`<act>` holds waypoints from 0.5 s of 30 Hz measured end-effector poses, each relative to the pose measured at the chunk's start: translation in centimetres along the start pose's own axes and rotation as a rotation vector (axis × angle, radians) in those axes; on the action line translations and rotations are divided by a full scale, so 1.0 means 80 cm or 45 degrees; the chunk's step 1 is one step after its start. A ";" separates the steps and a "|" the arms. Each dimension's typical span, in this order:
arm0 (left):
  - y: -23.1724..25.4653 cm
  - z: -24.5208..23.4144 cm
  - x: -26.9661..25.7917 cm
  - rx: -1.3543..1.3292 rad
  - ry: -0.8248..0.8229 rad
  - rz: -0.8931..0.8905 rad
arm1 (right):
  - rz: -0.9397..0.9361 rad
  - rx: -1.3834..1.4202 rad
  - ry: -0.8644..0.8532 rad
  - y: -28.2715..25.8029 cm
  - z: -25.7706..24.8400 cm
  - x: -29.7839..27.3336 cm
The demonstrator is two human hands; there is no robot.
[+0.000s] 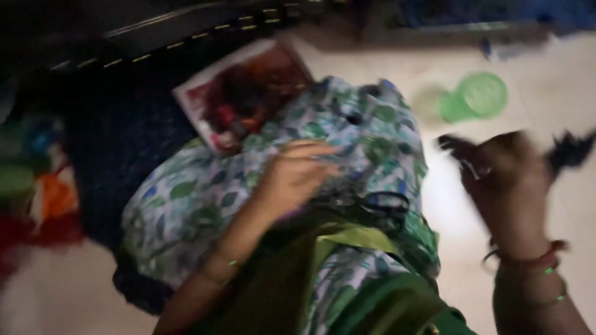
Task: The recorder is attaching beads and making tassels on the edge of a dark fabric using sewing tools.
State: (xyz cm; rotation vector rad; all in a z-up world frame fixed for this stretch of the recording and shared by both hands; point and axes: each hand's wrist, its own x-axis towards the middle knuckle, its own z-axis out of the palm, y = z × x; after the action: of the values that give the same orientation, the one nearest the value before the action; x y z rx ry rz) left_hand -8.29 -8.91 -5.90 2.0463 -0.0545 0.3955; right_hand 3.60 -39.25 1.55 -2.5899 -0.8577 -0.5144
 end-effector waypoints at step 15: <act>0.011 -0.010 -0.072 0.452 0.274 0.157 | -0.241 2.267 -0.156 -0.035 0.046 0.083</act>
State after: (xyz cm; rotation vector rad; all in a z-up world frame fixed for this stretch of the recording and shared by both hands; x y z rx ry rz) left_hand -14.14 -9.39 -6.52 2.3419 0.0225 0.7440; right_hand 7.69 -32.25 1.94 -0.8941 -0.8945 0.3354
